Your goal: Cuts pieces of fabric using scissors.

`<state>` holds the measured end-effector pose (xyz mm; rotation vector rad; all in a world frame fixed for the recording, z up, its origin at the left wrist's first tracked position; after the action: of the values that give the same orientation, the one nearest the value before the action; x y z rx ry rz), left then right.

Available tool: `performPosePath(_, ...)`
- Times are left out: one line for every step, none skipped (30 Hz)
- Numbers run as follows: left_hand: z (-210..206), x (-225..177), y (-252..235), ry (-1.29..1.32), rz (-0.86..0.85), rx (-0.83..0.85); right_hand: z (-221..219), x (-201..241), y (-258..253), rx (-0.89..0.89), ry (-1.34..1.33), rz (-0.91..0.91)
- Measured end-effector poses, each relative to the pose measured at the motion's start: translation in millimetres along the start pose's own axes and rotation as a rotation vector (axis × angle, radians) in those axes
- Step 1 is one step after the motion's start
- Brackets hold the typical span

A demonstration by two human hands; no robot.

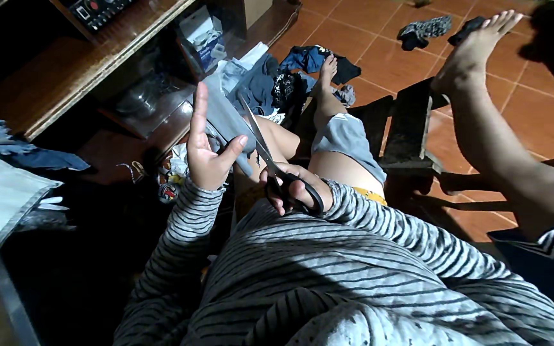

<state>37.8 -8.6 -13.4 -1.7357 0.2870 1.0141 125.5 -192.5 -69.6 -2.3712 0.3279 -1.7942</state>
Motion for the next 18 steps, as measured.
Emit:
performPosePath(-0.2, -0.3, -0.1, 0.006, -0.002, 0.004, 0.1, 0.3, 0.0, -0.001, 0.002, -0.007)
performPosePath(-0.2, -0.1, -0.2, 0.015, -0.007, 0.010, 0.8, 0.0, 0.2, 0.002, 0.012, -0.011)
performPosePath(-0.2, 0.5, -0.3, 0.025, -0.014, 0.015, 1.2, -0.5, 0.2, 0.002, 0.022, -0.010)
performPosePath(-0.3, 0.5, -0.3, 0.032, -0.018, 0.019, 1.7, -0.9, 0.3, 0.003, 0.027, -0.006)
performPosePath(-0.4, 0.2, -0.3, 0.038, -0.021, 0.022, 1.8, -0.6, 0.1, 0.006, 0.035, 0.002)
performPosePath(-0.6, -0.4, 0.1, 0.037, -0.021, 0.022, 1.9, 0.0, -0.1, 0.009, 0.040, 0.008)
performPosePath(-0.8, -0.8, 0.4, 0.035, -0.020, 0.021, 2.1, 0.1, -0.4, 0.012, 0.038, 0.017)
performPosePath(-0.9, -0.8, 0.6, 0.034, -0.019, 0.020, 2.4, 0.5, -0.6, 0.017, 0.032, 0.022)
performPosePath(-1.0, -0.6, 0.4, 0.034, -0.020, 0.018, 2.6, 0.7, -0.8, 0.021, 0.026, 0.026)
performPosePath(-0.9, -0.5, 0.4, 0.033, -0.024, 0.018, 2.5, 0.9, -0.7, 0.019, 0.021, 0.026)
performPosePath(-0.8, -0.2, 0.4, 0.033, -0.031, 0.018, 2.3, 0.7, -0.4, 0.016, 0.011, 0.027)
performPosePath(-0.8, -0.1, 0.4, 0.028, -0.039, 0.019, 1.8, 0.2, -0.1, 0.007, -0.002, 0.030)
performPosePath(-1.0, 0.0, 0.4, 0.022, -0.045, 0.020, 1.4, -0.8, 0.1, -0.001, -0.018, 0.035)
performPosePath(-1.1, 0.1, 0.4, 0.017, -0.049, 0.017, 1.0, -1.3, 0.1, -0.004, -0.031, 0.039)
performPosePath(-0.9, 0.2, 0.7, 0.013, -0.050, 0.014, 0.7, -1.5, 0.1, -0.006, -0.040, 0.046)
performPosePath(-0.7, 0.1, 1.0, 0.010, -0.051, 0.014, 0.3, -1.2, 0.0, -0.008, -0.041, 0.050)
performPosePath(-0.5, 0.0, 1.1, 0.010, -0.051, 0.015, 0.1, -0.9, 0.3, -0.009, -0.043, 0.051)
performPosePath(-0.4, -0.2, 1.0, 0.013, -0.053, 0.017, -0.2, 0.1, 1.1, -0.017, -0.040, 0.044)
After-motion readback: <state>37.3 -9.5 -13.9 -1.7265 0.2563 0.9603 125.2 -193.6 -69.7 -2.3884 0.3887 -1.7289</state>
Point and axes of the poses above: each hand's wrist, its own y-axis away from the middle knuckle, its own z-axis out of the back of the hand, x = y × z, the point moved 1 cm from there along -y, towards the middle knuckle, and after that the axes turned 7 degrees about y, right-handed, at the moved point
